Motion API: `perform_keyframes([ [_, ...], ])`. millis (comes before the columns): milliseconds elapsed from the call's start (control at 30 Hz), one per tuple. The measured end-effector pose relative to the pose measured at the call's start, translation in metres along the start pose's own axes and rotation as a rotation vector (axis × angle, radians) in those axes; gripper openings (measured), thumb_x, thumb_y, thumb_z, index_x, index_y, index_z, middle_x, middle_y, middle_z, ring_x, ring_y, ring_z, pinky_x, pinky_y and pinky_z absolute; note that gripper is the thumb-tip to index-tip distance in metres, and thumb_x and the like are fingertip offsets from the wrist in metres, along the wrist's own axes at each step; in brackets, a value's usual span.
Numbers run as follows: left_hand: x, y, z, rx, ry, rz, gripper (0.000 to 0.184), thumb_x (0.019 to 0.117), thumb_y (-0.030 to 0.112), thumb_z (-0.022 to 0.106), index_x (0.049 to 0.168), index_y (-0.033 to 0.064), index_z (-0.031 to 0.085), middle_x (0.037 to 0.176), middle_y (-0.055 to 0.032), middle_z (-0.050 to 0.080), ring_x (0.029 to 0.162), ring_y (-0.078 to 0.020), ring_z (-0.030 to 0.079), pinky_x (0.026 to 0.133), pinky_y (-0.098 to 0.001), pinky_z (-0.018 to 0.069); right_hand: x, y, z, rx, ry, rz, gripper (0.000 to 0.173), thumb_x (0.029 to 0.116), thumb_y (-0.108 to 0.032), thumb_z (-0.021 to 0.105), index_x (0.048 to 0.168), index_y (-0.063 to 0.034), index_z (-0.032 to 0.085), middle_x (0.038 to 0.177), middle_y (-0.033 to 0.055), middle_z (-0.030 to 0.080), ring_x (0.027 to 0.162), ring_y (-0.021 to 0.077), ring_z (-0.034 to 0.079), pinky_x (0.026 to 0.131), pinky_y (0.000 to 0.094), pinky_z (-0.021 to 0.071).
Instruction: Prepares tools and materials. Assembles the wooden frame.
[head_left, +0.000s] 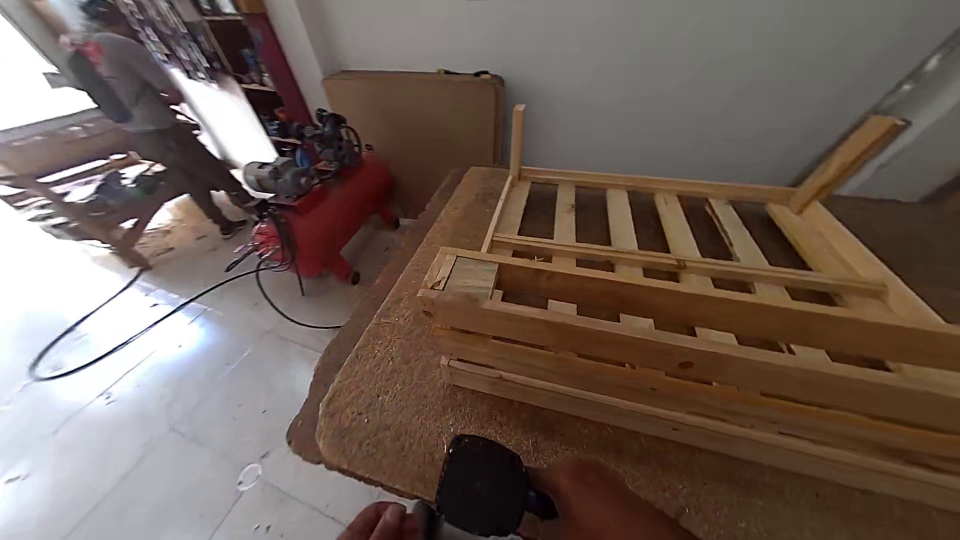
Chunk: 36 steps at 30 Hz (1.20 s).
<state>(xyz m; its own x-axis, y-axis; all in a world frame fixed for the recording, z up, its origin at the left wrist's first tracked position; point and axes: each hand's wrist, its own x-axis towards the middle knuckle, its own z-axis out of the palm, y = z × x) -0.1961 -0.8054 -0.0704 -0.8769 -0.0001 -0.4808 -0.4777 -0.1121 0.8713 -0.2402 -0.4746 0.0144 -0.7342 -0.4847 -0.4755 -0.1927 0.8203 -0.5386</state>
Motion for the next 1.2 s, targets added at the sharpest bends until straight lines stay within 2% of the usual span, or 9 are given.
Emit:
perform_keyframes([
  [67, 0.032, 0.015, -0.021, 0.093, -0.065, 0.069, 0.024, 0.1058, 0.016, 0.051, 0.114, -0.0041, 0.06, 0.099, -0.0155, 0.077, 0.092, -0.027, 0.077, 0.082, -0.0451, 0.0636, 0.03, -0.003, -0.009, 0.102, -0.001, -0.063, 0.034, 0.0913, -0.041, 0.073, 0.112, -0.0141, 0.07, 0.086, 0.0119, 0.07, 0.08, 0.031, 0.069, 0.071, 0.0591, 0.0541],
  [333, 0.127, 0.101, -0.025, 0.523, -0.415, 0.296, 0.037, 0.0953, 0.022, 0.07, 0.127, 0.0026, 0.065, 0.121, -0.0097, 0.072, 0.108, -0.0208, 0.072, 0.095, -0.0429, 0.0609, 0.084, -0.026, -0.044, 0.069, 0.029, 0.252, 0.023, 0.0937, -0.016, 0.066, 0.115, -0.0076, 0.07, 0.104, 0.019, 0.07, 0.097, 0.0389, 0.068, 0.083, 0.0648, 0.053],
  [400, 0.138, 0.127, -0.02, 0.448, -0.365, 0.519, 0.036, 0.0963, 0.025, 0.068, 0.125, 0.0032, 0.066, 0.124, -0.0087, 0.072, 0.108, -0.0204, 0.072, 0.093, -0.0427, 0.061, 0.054, -0.067, -0.092, 0.102, 0.235, 0.312, 0.026, 0.1028, -0.024, 0.055, 0.119, -0.014, 0.073, 0.108, 0.0112, 0.073, 0.102, 0.0295, 0.07, 0.09, 0.0571, 0.0552],
  [467, 0.156, 0.158, -0.01, 0.381, -0.314, 0.788, 0.044, 0.0968, 0.042, 0.068, 0.125, 0.0077, 0.066, 0.13, -0.0075, 0.069, 0.116, -0.0207, 0.069, 0.098, -0.0443, 0.0586, 0.038, -0.098, -0.136, 0.135, 0.655, 0.286, 0.025, 0.1027, -0.035, 0.057, 0.102, -0.0189, 0.076, 0.085, 0.0004, 0.071, 0.077, 0.016, 0.068, 0.07, 0.0437, 0.0583],
  [533, 0.169, 0.197, 0.007, 0.384, -0.29, 0.914, 0.057, 0.0929, 0.055, 0.068, 0.131, 0.0135, 0.064, 0.139, -0.0049, 0.064, 0.127, -0.0215, 0.062, 0.106, -0.0475, 0.0536, 0.052, -0.103, -0.18, 0.063, 0.811, 0.346, 0.034, 0.1021, -0.045, 0.058, 0.102, -0.0158, 0.076, 0.087, 0.0029, 0.072, 0.079, 0.0193, 0.07, 0.071, 0.0484, 0.0594],
  [600, 0.178, 0.236, 0.032, 0.46, -0.274, 0.869, 0.072, 0.0906, 0.061, 0.065, 0.142, 0.0127, 0.055, 0.152, -0.0051, 0.052, 0.138, -0.0216, 0.052, 0.112, -0.0491, 0.0477, 0.085, -0.089, -0.216, 0.177, 0.545, 0.495, 0.06, 0.1018, -0.06, 0.05, 0.1, -0.0055, 0.073, 0.092, 0.0131, 0.07, 0.087, 0.0288, 0.068, 0.077, 0.0568, 0.0546],
  [667, 0.187, 0.264, 0.057, 0.497, -0.303, 0.666, 0.077, 0.0922, 0.058, 0.062, 0.153, 0.0145, 0.044, 0.157, -0.0065, 0.046, 0.142, -0.0235, 0.047, 0.112, -0.052, 0.0457, 0.115, -0.076, -0.231, 0.578, 0.277, 0.516, 0.069, 0.1014, -0.062, 0.049, 0.123, 0.0016, 0.065, 0.112, 0.0167, 0.069, 0.105, 0.0274, 0.067, 0.092, 0.0517, 0.0532],
  [800, 0.194, 0.283, 0.1, 0.307, -0.448, 0.29, 0.055, 0.104, 0.033, 0.06, 0.153, 0.0183, 0.04, 0.127, -0.0112, 0.067, 0.109, -0.0246, 0.07, 0.091, -0.0477, 0.0606, 0.144, -0.058, -0.221, 1.061, 0.242, 0.413, 0.058, 0.1011, -0.054, 0.057, 0.134, -0.0062, 0.059, 0.116, 0.0105, 0.071, 0.107, 0.0205, 0.07, 0.093, 0.0414, 0.0585],
  [1200, 0.199, 0.281, 0.106, 0.239, -0.434, 0.252, 0.049, 0.1018, 0.022, 0.064, 0.148, 0.0194, 0.047, 0.118, -0.0093, 0.071, 0.101, -0.0244, 0.074, 0.083, -0.0455, 0.0649, 0.142, -0.054, -0.22, 0.926, 0.236, 0.438, 0.067, 0.1001, -0.065, 0.049, 0.127, -0.0054, 0.064, 0.121, 0.0113, 0.07, 0.116, 0.0211, 0.066, 0.099, 0.047, 0.0537],
])
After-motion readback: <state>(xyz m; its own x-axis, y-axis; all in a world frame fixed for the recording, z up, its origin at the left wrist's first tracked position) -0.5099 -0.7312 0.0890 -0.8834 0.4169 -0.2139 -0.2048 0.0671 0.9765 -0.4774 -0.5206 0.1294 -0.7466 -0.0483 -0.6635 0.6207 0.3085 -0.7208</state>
